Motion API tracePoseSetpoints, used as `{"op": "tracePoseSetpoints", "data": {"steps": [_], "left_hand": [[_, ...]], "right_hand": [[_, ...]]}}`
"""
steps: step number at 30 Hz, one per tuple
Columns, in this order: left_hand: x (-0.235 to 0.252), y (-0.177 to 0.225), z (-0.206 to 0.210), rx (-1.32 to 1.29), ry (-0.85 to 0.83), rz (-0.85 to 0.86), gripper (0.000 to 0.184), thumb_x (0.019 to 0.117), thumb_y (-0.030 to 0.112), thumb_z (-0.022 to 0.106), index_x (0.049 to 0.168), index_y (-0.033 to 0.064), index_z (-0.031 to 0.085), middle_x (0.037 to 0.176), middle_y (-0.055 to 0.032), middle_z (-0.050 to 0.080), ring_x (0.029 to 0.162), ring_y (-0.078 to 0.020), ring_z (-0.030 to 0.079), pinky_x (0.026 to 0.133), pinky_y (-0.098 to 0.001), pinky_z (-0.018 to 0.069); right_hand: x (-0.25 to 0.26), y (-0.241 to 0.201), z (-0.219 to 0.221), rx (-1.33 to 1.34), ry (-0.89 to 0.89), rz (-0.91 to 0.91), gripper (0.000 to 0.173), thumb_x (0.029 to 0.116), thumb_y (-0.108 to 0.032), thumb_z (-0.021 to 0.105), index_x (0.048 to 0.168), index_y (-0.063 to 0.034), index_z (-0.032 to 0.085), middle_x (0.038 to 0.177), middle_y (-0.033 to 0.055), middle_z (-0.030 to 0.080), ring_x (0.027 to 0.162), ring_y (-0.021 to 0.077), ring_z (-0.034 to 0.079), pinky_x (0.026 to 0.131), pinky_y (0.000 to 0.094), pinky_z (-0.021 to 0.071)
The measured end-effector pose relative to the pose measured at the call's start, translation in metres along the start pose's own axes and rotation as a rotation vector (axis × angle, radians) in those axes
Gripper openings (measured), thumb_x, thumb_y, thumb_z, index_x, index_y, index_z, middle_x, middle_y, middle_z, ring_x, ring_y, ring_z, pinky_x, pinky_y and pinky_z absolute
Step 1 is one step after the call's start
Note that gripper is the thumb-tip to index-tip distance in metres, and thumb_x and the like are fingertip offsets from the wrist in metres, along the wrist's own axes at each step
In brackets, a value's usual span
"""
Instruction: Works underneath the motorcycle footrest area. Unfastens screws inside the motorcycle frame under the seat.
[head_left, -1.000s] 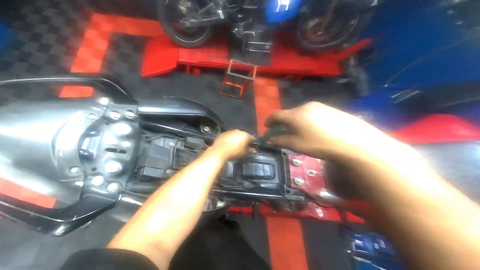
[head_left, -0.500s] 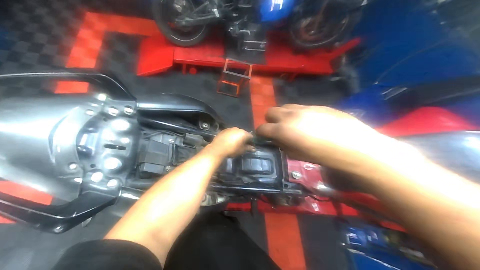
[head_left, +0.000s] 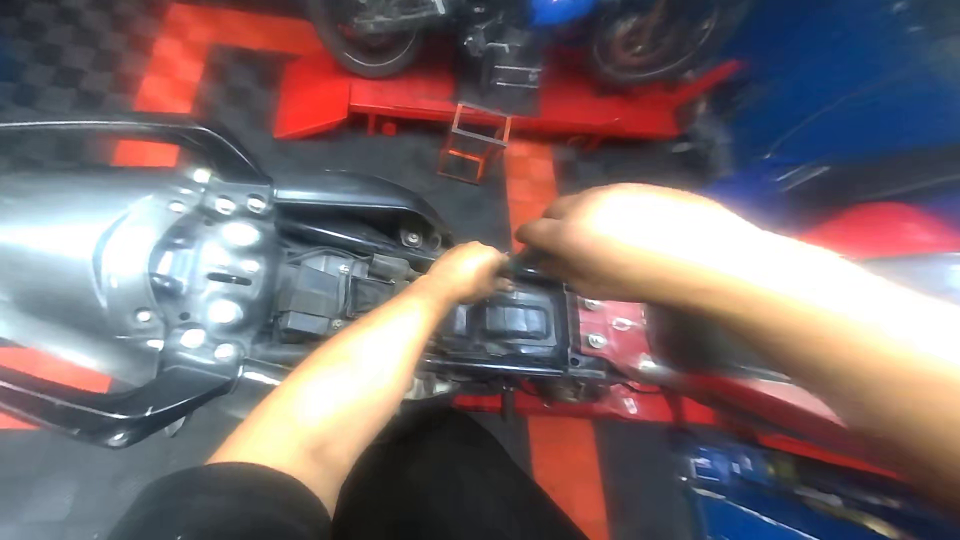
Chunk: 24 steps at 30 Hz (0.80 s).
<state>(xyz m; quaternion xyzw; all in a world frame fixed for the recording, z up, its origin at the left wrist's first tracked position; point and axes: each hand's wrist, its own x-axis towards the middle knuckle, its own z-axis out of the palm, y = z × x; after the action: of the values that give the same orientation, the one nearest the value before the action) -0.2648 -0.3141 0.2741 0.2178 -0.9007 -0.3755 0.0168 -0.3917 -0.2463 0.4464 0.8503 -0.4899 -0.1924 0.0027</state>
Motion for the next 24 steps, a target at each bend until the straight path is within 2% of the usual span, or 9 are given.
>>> {"op": "tracePoseSetpoints", "data": {"steps": [4, 6, 8, 11, 14, 17, 20, 22, 24], "left_hand": [[-0.001, 0.006, -0.004, 0.091, -0.044, -0.021, 0.033, 0.0998, 0.042, 0.065, 0.105, 0.0106, 0.074, 0.099, -0.0114, 0.074, 0.099, -0.0303, 0.071, 0.088, -0.0576, 0.0560], [-0.001, 0.008, -0.001, 0.113, -0.054, 0.012, 0.032, 0.1009, 0.041, 0.064, 0.106, 0.0110, 0.074, 0.099, -0.0112, 0.074, 0.099, -0.0307, 0.071, 0.088, -0.0579, 0.0561], [0.001, 0.006, 0.005, 0.105, -0.036, 0.045, 0.029, 0.1013, 0.040, 0.063, 0.105, 0.0131, 0.074, 0.098, -0.0091, 0.075, 0.097, -0.0286, 0.072, 0.087, -0.0573, 0.0568], [0.004, 0.006, 0.007, 0.089, -0.035, 0.024, 0.030, 0.1034, 0.040, 0.059, 0.108, 0.0139, 0.074, 0.100, -0.0083, 0.075, 0.099, -0.0278, 0.072, 0.088, -0.0563, 0.0568], [0.006, 0.006, 0.008, 0.082, -0.047, -0.015, 0.032, 0.1046, 0.041, 0.057, 0.107, 0.0127, 0.073, 0.101, -0.0093, 0.074, 0.100, -0.0285, 0.071, 0.088, -0.0569, 0.0564], [0.009, 0.003, 0.003, 0.051, -0.065, -0.035, 0.029, 0.1041, 0.040, 0.058, 0.109, 0.0151, 0.074, 0.102, -0.0081, 0.074, 0.100, -0.0273, 0.071, 0.089, -0.0572, 0.0564], [0.006, 0.000, 0.001, 0.047, -0.096, -0.022, 0.028, 0.1041, 0.039, 0.059, 0.111, 0.0164, 0.074, 0.105, -0.0067, 0.075, 0.102, -0.0260, 0.071, 0.091, -0.0572, 0.0559], [0.006, 0.001, 0.002, 0.055, -0.102, -0.013, 0.028, 0.1040, 0.039, 0.059, 0.112, 0.0174, 0.075, 0.106, -0.0061, 0.075, 0.103, -0.0257, 0.071, 0.092, -0.0567, 0.0557], [0.006, 0.002, 0.000, 0.058, -0.112, -0.025, 0.029, 0.1044, 0.040, 0.058, 0.112, 0.0173, 0.074, 0.105, -0.0068, 0.074, 0.103, -0.0266, 0.071, 0.091, -0.0575, 0.0555]], "right_hand": [[-0.005, -0.013, -0.005, -0.049, -0.050, -0.005, 0.005, 0.0872, -0.016, 0.071, 0.092, -0.0172, 0.070, 0.084, 0.0058, 0.063, 0.080, 0.0280, 0.066, 0.063, 0.0466, 0.0540], [-0.014, -0.008, 0.003, -0.018, -0.041, 0.007, 0.009, 0.0932, -0.024, 0.063, 0.091, -0.0193, 0.070, 0.076, 0.0033, 0.062, 0.072, 0.0255, 0.066, 0.058, 0.0459, 0.0525], [-0.015, -0.005, 0.006, 0.054, -0.106, 0.165, 0.030, 0.1017, -0.043, 0.051, 0.084, -0.0227, 0.065, 0.065, 0.0001, 0.058, 0.062, 0.0230, 0.064, 0.052, 0.0458, 0.0493], [-0.006, -0.006, 0.001, 0.278, -0.277, 0.593, 0.058, 0.1050, -0.058, 0.037, 0.072, -0.0172, 0.061, 0.067, 0.0092, 0.060, 0.068, 0.0320, 0.065, 0.054, 0.0552, 0.0477], [-0.002, -0.002, -0.004, 0.363, -0.309, 0.732, 0.068, 0.1031, -0.067, 0.034, 0.080, -0.0110, 0.064, 0.075, 0.0166, 0.063, 0.077, 0.0383, 0.066, 0.060, 0.0617, 0.0487], [-0.016, -0.009, -0.011, 0.050, -0.200, 0.414, 0.035, 0.1028, -0.050, 0.055, 0.115, -0.0172, 0.060, 0.083, 0.0074, 0.064, 0.077, 0.0319, 0.069, 0.059, 0.0535, 0.0542], [-0.025, -0.003, -0.009, -0.202, 0.004, -0.090, 0.016, 0.0926, -0.003, 0.068, 0.107, -0.0086, 0.064, 0.095, 0.0139, 0.062, 0.091, 0.0356, 0.066, 0.078, 0.0501, 0.0562], [-0.024, 0.006, -0.007, -0.220, 0.004, -0.190, 0.014, 0.0894, -0.003, 0.068, 0.102, -0.0086, 0.065, 0.088, 0.0131, 0.063, 0.089, 0.0359, 0.067, 0.080, 0.0513, 0.0558], [-0.019, 0.008, -0.012, -0.168, -0.124, -0.079, 0.010, 0.0947, -0.022, 0.066, 0.103, -0.0163, 0.068, 0.083, 0.0068, 0.065, 0.085, 0.0304, 0.068, 0.074, 0.0496, 0.0561]]}}
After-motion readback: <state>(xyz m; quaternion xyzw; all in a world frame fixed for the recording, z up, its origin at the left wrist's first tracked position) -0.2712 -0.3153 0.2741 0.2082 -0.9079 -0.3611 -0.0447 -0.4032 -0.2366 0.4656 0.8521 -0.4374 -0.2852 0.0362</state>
